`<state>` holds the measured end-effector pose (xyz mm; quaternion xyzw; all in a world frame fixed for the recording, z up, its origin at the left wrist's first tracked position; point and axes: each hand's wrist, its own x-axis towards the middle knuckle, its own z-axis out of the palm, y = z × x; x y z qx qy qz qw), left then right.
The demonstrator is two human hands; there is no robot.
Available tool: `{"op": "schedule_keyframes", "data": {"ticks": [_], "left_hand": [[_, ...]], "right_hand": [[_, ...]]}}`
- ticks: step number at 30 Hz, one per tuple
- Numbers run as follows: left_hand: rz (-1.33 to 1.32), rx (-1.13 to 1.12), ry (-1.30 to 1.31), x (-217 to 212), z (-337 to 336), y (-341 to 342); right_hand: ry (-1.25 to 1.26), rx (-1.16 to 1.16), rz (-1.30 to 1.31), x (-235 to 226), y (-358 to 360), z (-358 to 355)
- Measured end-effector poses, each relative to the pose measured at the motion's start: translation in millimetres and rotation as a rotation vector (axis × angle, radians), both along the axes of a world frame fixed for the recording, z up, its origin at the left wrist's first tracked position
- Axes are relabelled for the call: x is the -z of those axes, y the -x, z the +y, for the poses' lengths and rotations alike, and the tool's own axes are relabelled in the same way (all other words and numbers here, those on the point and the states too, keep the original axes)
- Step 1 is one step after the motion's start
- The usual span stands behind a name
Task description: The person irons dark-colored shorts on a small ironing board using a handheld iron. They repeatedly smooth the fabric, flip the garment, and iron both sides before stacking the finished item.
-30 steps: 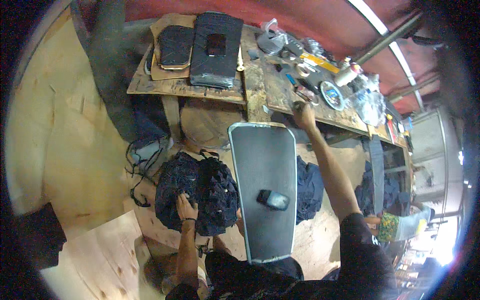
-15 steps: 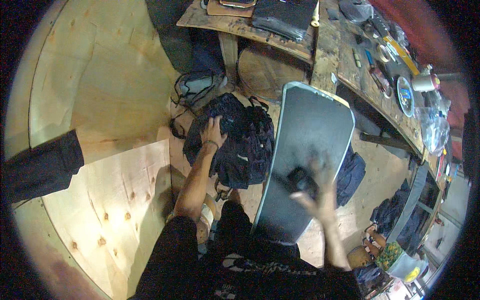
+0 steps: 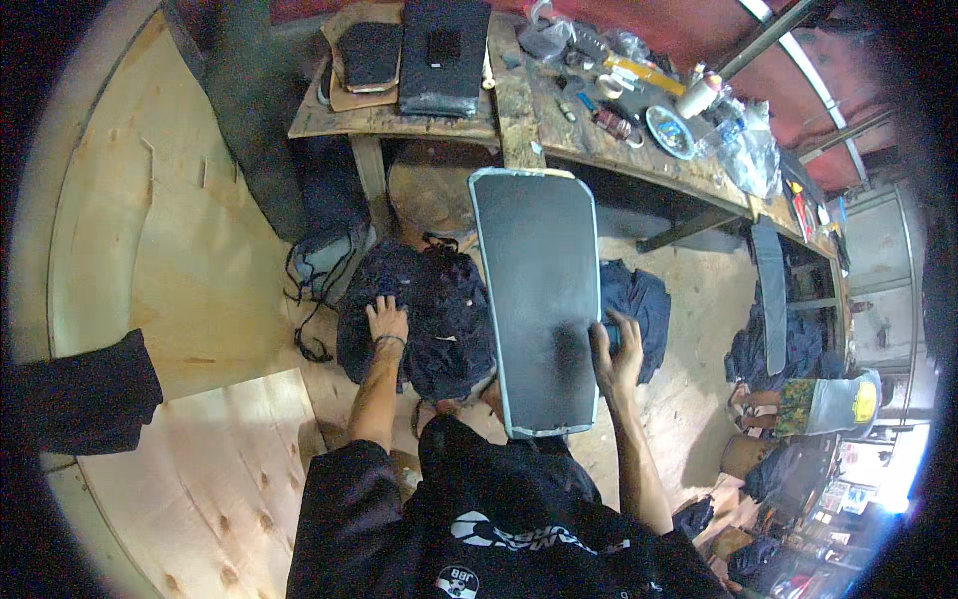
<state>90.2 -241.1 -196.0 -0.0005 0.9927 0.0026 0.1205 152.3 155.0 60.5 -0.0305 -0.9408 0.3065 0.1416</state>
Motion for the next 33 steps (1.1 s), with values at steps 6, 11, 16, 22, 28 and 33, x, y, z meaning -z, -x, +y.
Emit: {"op": "schedule_keyframes", "data": {"ticks": [6, 11, 16, 22, 28, 33], "left_hand": [[-0.057, 0.606, -0.184, -50.1, 27.1, -127.4], [-0.196, 0.707, -0.684, -100.2, 128.3, -228.8], [-0.253, 0.845, -0.639, -151.1, 194.3, -233.0], [0.313, 0.508, -0.591, -198.0, 188.3, -230.0], [0.472, 0.510, -0.360, -216.4, 166.0, -107.1], [0.504, 0.161, -0.307, -231.6, 175.8, 12.0]], "right_hand": [[0.145, 0.392, -0.274, 44.6, -115.1, 140.5], [-0.066, -0.322, -0.855, 81.2, -191.5, 128.8], [-0.282, -0.903, -0.870, 64.3, -155.5, 54.4], [-0.169, -0.865, -0.821, 63.1, -132.1, 122.0], [-0.186, -0.696, -0.686, 32.3, -12.9, 106.0], [-0.263, -0.484, -0.599, 5.2, 62.9, 72.9]]}}
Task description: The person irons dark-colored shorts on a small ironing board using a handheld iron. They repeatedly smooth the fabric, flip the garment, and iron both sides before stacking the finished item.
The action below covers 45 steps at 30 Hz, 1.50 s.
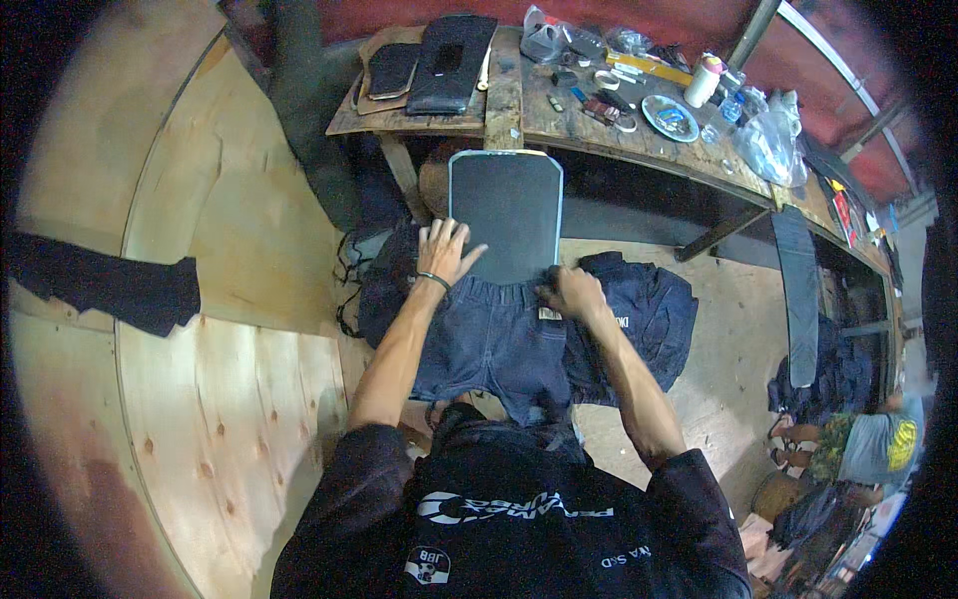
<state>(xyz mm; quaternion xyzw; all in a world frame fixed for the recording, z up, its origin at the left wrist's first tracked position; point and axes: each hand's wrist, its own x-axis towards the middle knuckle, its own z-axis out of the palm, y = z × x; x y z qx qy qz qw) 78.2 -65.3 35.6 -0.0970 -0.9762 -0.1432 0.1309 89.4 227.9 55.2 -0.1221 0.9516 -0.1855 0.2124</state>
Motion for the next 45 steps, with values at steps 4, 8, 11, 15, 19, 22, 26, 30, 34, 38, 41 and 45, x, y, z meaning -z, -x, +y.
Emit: {"op": "schedule_keyframes", "data": {"ticks": [4, 8, 11, 15, 19, 22, 26, 30, 34, 38, 41, 45], "left_hand": [[-0.061, 0.003, -0.286, 4.4, 26.5, -89.9], [-0.410, 0.181, -0.068, 27.4, 12.1, -183.4], [-0.362, 0.290, -0.148, 46.5, -19.1, -152.0], [-0.303, 0.378, -0.149, 60.0, -33.4, -51.8], [-0.249, 0.354, -0.031, 55.0, -28.8, -28.5], [-0.122, 0.277, -0.186, 46.1, -19.8, -79.1], [-0.341, 0.338, -0.233, 42.1, -14.3, -153.6], [-0.336, 0.362, -0.161, 50.2, -18.5, -147.0], [-0.296, 0.289, -0.136, 57.4, -19.7, -48.0], [-0.281, 0.235, -0.014, 56.0, -15.7, 48.4], [-0.293, 0.193, 0.038, 55.4, -7.8, 66.2], [0.185, 0.116, 0.344, 50.4, 23.2, 32.5]], "right_hand": [[0.038, 0.157, -0.128, 19.4, -78.3, 17.3], [0.166, 0.082, -0.396, 38.5, -145.0, 22.0], [0.251, 0.187, -0.583, 37.0, -116.3, 12.5], [-0.019, 0.171, -0.349, 30.8, -18.7, 7.7], [-0.005, 0.172, -0.262, 32.8, 12.9, 13.4], [-0.032, 0.097, -0.353, 42.2, -36.4, 19.5], [0.041, 0.269, -0.541, 56.4, -124.0, 24.6], [-0.086, 0.205, -0.277, 55.6, -127.8, 19.7], [-0.016, 0.371, -0.115, 42.6, -35.7, 4.2], [-0.074, 0.256, 0.083, 30.8, 53.1, -9.6], [-0.097, 0.329, 0.057, 21.0, 60.6, -6.3], [0.221, 0.296, -0.252, 18.9, 7.7, 6.5]]}}
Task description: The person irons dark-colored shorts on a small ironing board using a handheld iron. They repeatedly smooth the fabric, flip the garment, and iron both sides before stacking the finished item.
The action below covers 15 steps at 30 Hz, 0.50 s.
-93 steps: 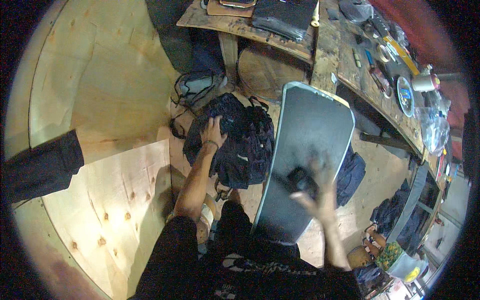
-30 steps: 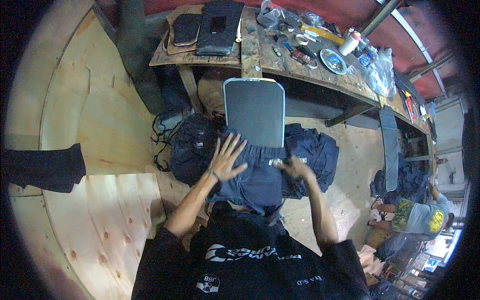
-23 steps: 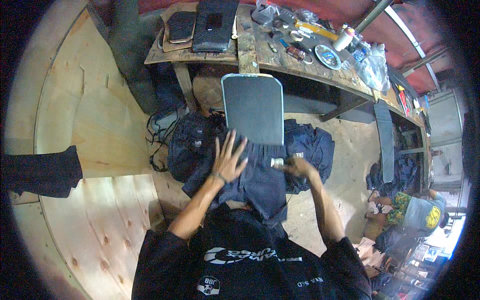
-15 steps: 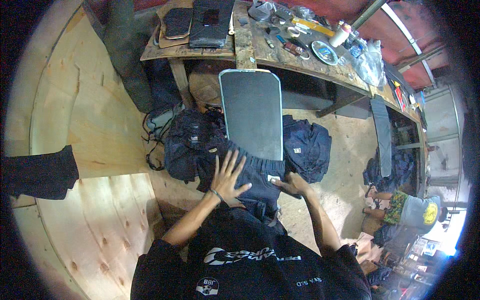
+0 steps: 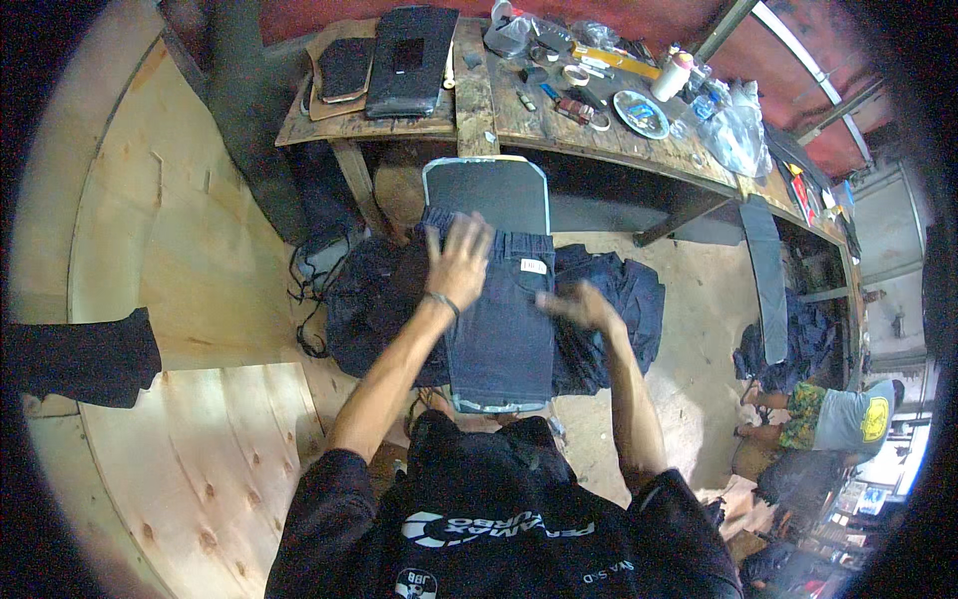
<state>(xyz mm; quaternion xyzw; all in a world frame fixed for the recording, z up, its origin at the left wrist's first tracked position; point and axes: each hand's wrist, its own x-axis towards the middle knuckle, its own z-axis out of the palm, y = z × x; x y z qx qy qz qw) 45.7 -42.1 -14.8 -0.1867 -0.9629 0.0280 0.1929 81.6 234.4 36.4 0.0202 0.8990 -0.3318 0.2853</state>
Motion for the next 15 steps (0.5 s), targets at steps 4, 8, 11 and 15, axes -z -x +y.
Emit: {"op": "schedule_keyframes", "data": {"ticks": [4, 8, 11, 15], "left_hand": [[-0.414, 0.544, -0.295, -28.6, 45.9, -29.8], [-1.064, 0.262, 0.251, -79.6, 76.4, -20.4], [-1.263, 0.258, 0.504, -106.6, 91.8, -17.9], [-0.995, 0.128, 0.695, -103.8, 95.0, -36.4]], "right_hand": [[-0.031, -0.020, -0.168, 15.1, -51.4, 4.4], [-0.200, 0.077, 0.188, 24.3, -76.5, -1.6], [-0.123, 0.138, 0.290, 20.1, -85.3, -7.2], [-0.129, 0.159, 0.199, 6.2, -85.9, -10.3]]}}
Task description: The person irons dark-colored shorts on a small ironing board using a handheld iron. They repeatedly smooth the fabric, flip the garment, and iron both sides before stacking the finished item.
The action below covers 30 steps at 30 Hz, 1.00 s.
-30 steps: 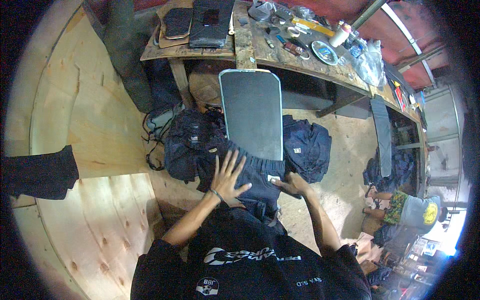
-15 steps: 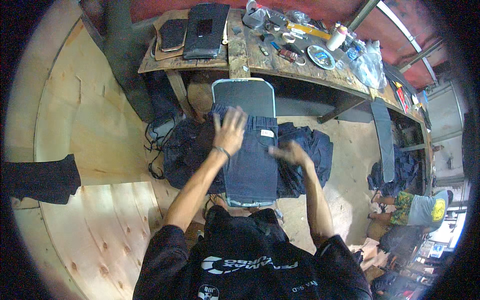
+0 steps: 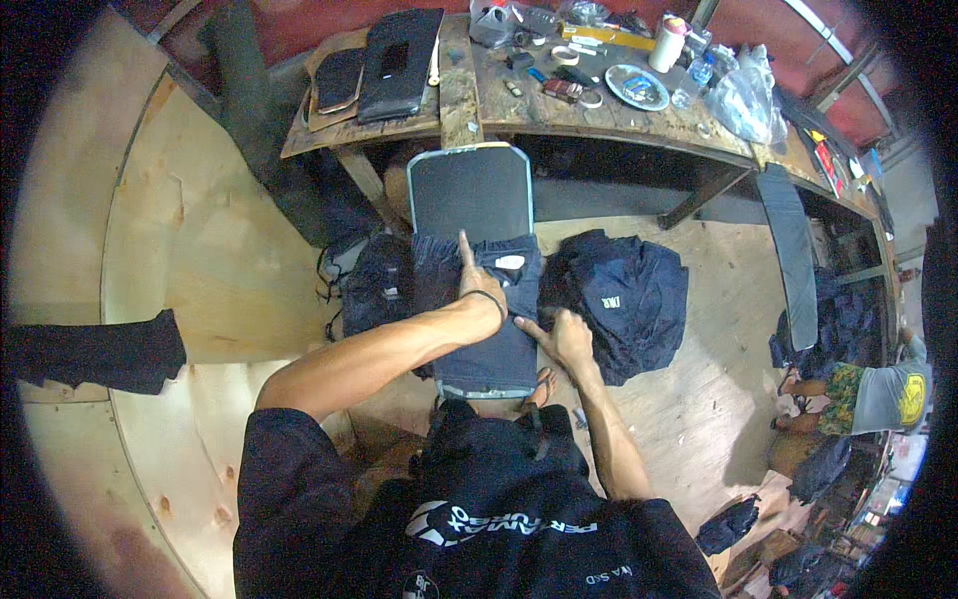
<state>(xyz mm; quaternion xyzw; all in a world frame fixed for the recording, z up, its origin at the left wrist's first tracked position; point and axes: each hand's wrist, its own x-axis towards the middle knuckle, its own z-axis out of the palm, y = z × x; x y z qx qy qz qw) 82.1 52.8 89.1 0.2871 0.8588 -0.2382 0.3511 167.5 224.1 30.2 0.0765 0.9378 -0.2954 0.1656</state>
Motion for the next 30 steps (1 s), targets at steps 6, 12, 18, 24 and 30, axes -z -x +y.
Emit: {"op": "schedule_keyframes", "data": {"ticks": [6, 12, 18, 24, 30], "left_hand": [[0.446, -0.323, -0.665, 58.5, -28.2, -39.1], [0.742, 0.277, -1.157, 87.6, -66.3, -32.1], [0.756, -0.007, -1.051, 59.9, -64.1, 4.8], [-0.087, -0.419, -0.327, 27.3, -38.2, 53.5], [-0.388, -0.346, -0.489, 45.6, -46.2, 88.5]], "right_hand": [[-0.134, -0.098, -0.071, -8.2, 18.0, -4.4], [-0.190, -0.080, -0.142, -7.0, 21.0, -9.0], [-0.139, -0.011, -0.195, -11.9, 17.0, -7.6], [-0.125, -0.008, -0.188, -11.6, 18.2, -12.1], [-0.157, 0.032, -0.108, -16.5, 8.5, -13.5]]}}
